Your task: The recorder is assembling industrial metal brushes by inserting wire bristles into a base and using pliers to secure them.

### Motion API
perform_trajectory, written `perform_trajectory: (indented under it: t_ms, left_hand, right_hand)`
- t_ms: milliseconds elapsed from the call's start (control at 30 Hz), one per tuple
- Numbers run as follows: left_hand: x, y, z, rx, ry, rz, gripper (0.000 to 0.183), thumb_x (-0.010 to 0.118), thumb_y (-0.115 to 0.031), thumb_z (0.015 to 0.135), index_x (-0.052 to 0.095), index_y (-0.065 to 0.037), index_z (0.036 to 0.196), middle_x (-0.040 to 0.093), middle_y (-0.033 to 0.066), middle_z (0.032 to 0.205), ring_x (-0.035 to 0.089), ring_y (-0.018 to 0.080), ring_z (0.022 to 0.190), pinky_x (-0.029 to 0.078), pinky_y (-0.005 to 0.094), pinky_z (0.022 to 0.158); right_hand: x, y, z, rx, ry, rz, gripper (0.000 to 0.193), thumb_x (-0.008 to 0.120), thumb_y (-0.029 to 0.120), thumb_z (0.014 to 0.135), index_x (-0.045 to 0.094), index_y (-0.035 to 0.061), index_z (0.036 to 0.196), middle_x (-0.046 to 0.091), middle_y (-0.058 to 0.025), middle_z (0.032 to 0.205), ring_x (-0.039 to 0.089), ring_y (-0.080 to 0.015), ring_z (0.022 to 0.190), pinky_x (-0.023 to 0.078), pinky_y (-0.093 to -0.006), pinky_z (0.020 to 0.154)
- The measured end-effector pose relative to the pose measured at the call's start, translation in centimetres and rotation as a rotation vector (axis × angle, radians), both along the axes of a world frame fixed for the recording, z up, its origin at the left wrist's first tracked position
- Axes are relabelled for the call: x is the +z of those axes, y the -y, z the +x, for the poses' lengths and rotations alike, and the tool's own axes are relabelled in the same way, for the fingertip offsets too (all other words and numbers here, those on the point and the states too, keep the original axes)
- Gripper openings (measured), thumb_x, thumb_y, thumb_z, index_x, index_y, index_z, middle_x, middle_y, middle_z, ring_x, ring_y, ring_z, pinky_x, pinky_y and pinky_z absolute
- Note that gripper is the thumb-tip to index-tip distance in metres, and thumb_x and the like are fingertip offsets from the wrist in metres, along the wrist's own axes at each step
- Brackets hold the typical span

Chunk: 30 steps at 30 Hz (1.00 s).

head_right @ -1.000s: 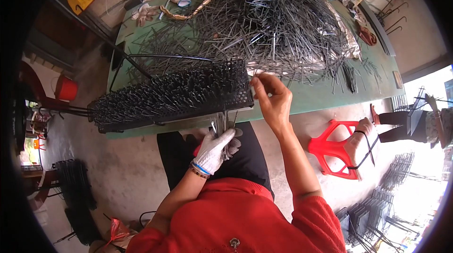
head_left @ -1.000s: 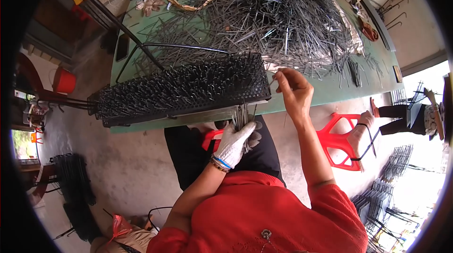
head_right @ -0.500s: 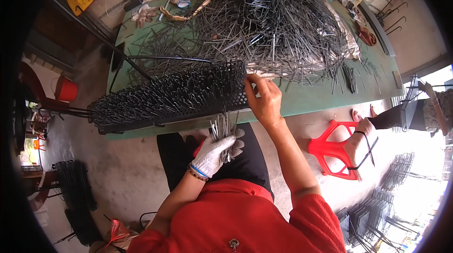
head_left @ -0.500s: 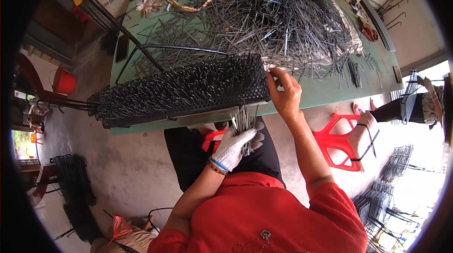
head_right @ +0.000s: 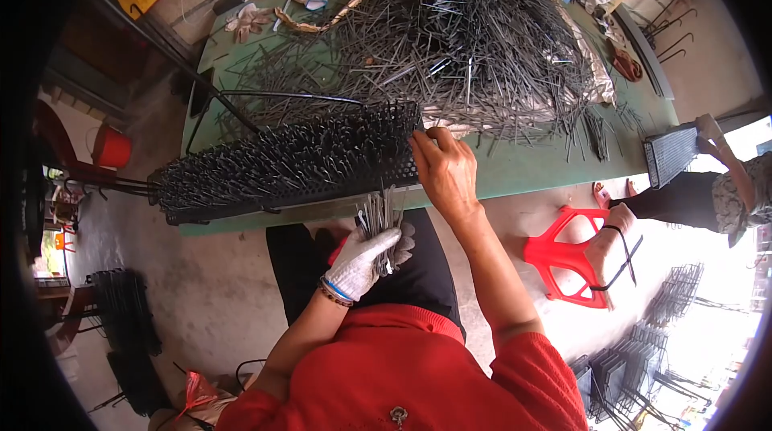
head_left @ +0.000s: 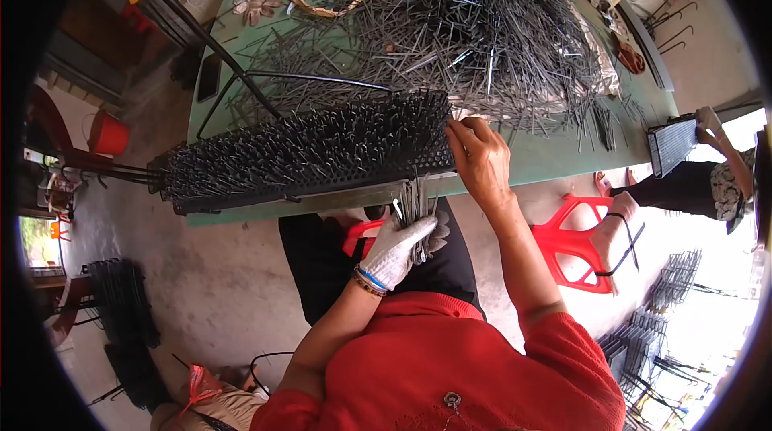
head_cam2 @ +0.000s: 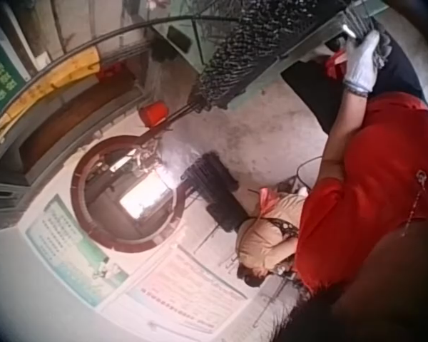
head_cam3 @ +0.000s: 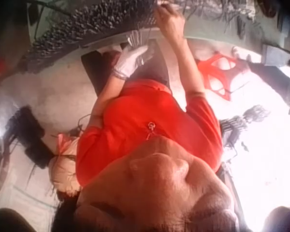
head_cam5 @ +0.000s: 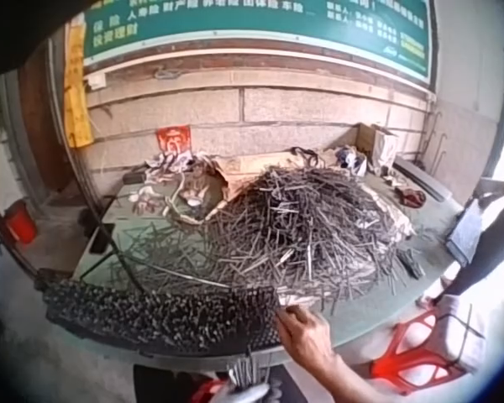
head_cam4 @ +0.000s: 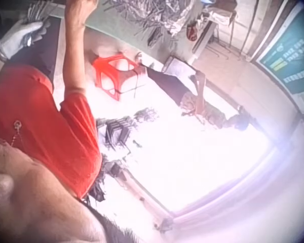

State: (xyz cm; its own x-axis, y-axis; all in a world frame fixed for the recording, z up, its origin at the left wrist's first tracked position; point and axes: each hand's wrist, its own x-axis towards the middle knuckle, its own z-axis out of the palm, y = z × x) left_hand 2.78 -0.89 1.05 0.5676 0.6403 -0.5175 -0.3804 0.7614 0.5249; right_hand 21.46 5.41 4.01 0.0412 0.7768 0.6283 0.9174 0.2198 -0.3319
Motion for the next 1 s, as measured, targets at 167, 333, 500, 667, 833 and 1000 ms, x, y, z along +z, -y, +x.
perform_trajectory:
  t_ms: [167, 333, 500, 667, 833, 1000]
  left_hand:
    - [0.0, 0.1, -0.1, 0.035, -0.078, -0.025, 0.017, 0.061, -0.01, 0.091, 0.06, -0.002, 0.105, 0.066, 0.0083, 0.088, 0.067, 0.0179, 0.076, 0.058, 0.0308, 0.066]
    - [-0.1, 0.1, -0.2, 0.022, -0.069, -0.025, 0.015, 0.062, -0.01, 0.09, 0.061, -0.001, 0.102, 0.066, 0.0095, 0.083, 0.067, 0.0182, 0.073, 0.058, 0.0307, 0.065]
    - [-0.1, 0.0, -0.2, 0.03, -0.068, -0.037, 0.013, 0.062, -0.009, 0.09, 0.062, 0.0, 0.099, 0.066, 0.0098, 0.08, 0.067, 0.019, 0.071, 0.058, 0.0309, 0.065]
    - [0.2, 0.1, 0.0, 0.081, -0.038, 0.0, 0.014, 0.062, -0.009, 0.09, 0.061, 0.0, 0.101, 0.066, 0.0084, 0.085, 0.067, 0.0194, 0.075, 0.058, 0.0313, 0.065]
    - [0.3, -0.1, 0.1, 0.113, -0.04, 0.055, 0.015, 0.059, -0.008, 0.091, 0.059, 0.0, 0.104, 0.065, 0.0078, 0.088, 0.067, 0.0194, 0.077, 0.059, 0.0314, 0.067]
    - [0.5, -0.2, 0.4, 0.104, -0.05, 0.118, 0.017, 0.058, -0.009, 0.092, 0.059, 0.0, 0.106, 0.065, 0.0082, 0.091, 0.067, 0.0192, 0.077, 0.058, 0.0309, 0.067]
  right_hand:
    - [-0.9, 0.4, 0.0, -0.003, -0.221, -0.081, 0.017, 0.068, 0.005, 0.082, 0.067, 0.0021, 0.099, 0.065, -0.0098, 0.083, 0.059, -0.0216, 0.055, 0.046, -0.0311, 0.053]
    - [-0.8, 0.6, -0.5, -0.049, -0.357, -0.122, 0.015, 0.067, 0.007, 0.081, 0.066, 0.0034, 0.096, 0.064, -0.0097, 0.076, 0.061, -0.0285, 0.064, 0.049, -0.0374, 0.06]
    - [-1.3, 0.4, 0.1, 0.065, -0.19, -0.037, 0.019, 0.066, 0.002, 0.082, 0.066, 0.0021, 0.101, 0.065, -0.0099, 0.085, 0.059, -0.0174, 0.056, 0.047, -0.0282, 0.053]
    - [0.0, 1.4, -0.5, 0.06, -0.332, -0.073, 0.015, 0.067, 0.002, 0.082, 0.068, 0.0011, 0.097, 0.065, -0.0098, 0.087, 0.059, -0.016, 0.058, 0.048, -0.0278, 0.053]
    - [0.9, 4.1, -1.0, 0.149, -0.698, -0.59, 0.022, 0.069, 0.018, 0.086, 0.069, -0.0009, 0.095, 0.068, -0.0104, 0.082, 0.06, -0.0106, 0.062, 0.048, -0.0271, 0.055]
    - [-0.1, 4.9, -0.8, 0.148, -1.146, -0.666, 0.025, 0.068, 0.017, 0.088, 0.067, -0.0059, 0.097, 0.069, -0.0067, 0.08, 0.058, -0.0081, 0.063, 0.046, -0.0217, 0.054]
